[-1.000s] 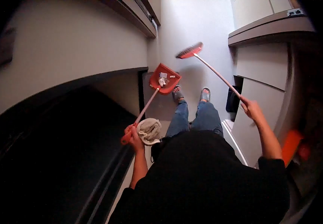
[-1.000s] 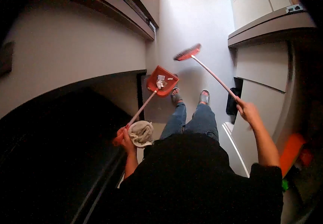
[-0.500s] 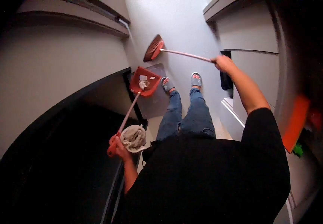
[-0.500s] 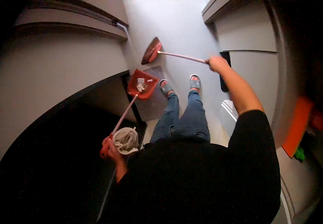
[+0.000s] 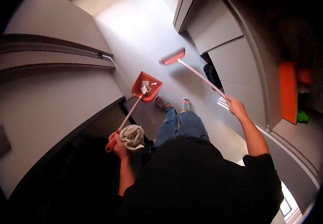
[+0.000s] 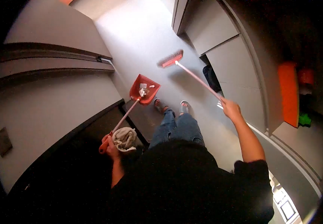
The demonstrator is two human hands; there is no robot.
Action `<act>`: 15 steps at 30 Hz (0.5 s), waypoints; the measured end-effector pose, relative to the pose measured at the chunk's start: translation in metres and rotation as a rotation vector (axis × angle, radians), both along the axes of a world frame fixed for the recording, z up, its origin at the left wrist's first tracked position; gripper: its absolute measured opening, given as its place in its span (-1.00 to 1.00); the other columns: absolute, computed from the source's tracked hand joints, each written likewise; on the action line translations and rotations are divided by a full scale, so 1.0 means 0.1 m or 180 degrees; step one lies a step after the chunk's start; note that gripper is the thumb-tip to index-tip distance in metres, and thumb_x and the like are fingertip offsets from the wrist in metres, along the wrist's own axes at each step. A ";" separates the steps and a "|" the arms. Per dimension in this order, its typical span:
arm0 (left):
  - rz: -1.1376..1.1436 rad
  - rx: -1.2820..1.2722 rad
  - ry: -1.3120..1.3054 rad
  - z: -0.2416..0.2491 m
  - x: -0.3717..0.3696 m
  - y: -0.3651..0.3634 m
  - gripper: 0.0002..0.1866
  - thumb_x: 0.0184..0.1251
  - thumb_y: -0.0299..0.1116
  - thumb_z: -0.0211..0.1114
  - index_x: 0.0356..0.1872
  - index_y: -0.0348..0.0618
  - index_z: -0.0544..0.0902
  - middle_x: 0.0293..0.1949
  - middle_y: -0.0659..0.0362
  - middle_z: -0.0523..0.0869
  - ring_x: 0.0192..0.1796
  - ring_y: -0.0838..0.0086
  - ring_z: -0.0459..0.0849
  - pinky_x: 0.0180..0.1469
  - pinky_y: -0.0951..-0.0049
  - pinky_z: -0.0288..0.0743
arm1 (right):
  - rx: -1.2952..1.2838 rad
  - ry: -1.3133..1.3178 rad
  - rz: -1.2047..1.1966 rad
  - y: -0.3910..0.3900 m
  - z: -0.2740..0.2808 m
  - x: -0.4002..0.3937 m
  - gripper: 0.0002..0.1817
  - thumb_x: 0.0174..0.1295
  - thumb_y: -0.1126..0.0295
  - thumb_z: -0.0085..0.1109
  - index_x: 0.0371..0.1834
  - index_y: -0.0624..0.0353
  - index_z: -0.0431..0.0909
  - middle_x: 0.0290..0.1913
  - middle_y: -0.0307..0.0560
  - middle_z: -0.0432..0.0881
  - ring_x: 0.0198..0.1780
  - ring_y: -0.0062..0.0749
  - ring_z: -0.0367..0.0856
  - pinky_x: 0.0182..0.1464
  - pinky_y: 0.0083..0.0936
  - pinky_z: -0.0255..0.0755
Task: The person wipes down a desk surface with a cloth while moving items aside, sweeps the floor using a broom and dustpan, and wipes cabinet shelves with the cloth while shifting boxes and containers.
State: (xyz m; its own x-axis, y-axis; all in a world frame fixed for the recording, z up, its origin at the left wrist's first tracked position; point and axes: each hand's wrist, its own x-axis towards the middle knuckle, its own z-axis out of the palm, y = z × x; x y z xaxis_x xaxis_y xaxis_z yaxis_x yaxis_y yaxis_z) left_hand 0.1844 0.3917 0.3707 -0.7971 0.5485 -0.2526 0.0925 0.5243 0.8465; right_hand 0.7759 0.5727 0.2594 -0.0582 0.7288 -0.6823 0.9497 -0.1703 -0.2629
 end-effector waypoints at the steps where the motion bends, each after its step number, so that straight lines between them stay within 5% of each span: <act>1: 0.0039 0.0020 -0.0040 0.04 0.02 0.05 -0.81 0.58 -0.35 0.17 0.03 -0.23 0.54 -0.03 0.08 0.66 -0.01 0.36 0.64 0.13 0.36 0.52 | 0.0034 0.0066 -0.0018 0.25 -0.14 -0.19 -0.58 0.47 0.16 0.01 0.37 -0.30 0.53 0.09 0.15 0.70 0.03 0.18 0.69 0.10 0.01 0.55; 5: 0.0270 0.0200 -0.0397 -0.05 0.01 0.00 -0.80 0.58 -0.34 0.16 0.05 -0.23 0.52 -0.01 0.04 0.65 0.00 0.36 0.64 0.14 0.35 0.53 | 0.0263 0.0240 -0.0099 1.20 -1.56 -0.80 -0.59 0.45 0.21 -0.05 0.31 -0.19 0.58 0.04 0.21 0.70 0.03 0.19 0.69 0.10 0.02 0.56; 6: 0.0274 0.0170 -0.0365 -0.10 0.00 -0.04 -0.79 0.58 -0.33 0.16 0.05 -0.23 0.51 0.00 0.03 0.65 0.00 0.36 0.64 0.15 0.35 0.54 | -0.0194 0.0253 -0.0520 1.42 -1.54 -1.04 -0.58 0.42 0.23 -0.03 0.30 -0.20 0.59 0.03 0.20 0.71 0.03 0.17 0.70 0.08 -0.01 0.58; 11: 0.0239 0.0096 -0.0177 -0.36 -0.13 -0.23 -0.78 0.59 -0.31 0.14 0.06 -0.23 0.50 0.01 0.00 0.65 0.02 0.33 0.64 0.16 0.34 0.53 | 0.0069 -0.0004 -0.0165 0.96 -2.09 -0.87 -0.56 0.39 0.30 -0.03 0.31 -0.23 0.58 0.02 0.15 0.72 0.02 0.13 0.72 0.06 0.01 0.60; 15: 0.0148 0.0065 0.0029 -0.28 0.01 -0.15 -0.77 0.60 -0.29 0.14 0.06 -0.23 0.50 -0.01 0.02 0.65 0.01 0.33 0.64 0.15 0.32 0.53 | -0.0324 -0.0336 0.0064 -0.23 -1.25 -0.15 -0.57 0.43 0.25 0.04 0.36 -0.27 0.53 0.00 0.20 0.71 0.02 0.17 0.70 0.08 0.05 0.57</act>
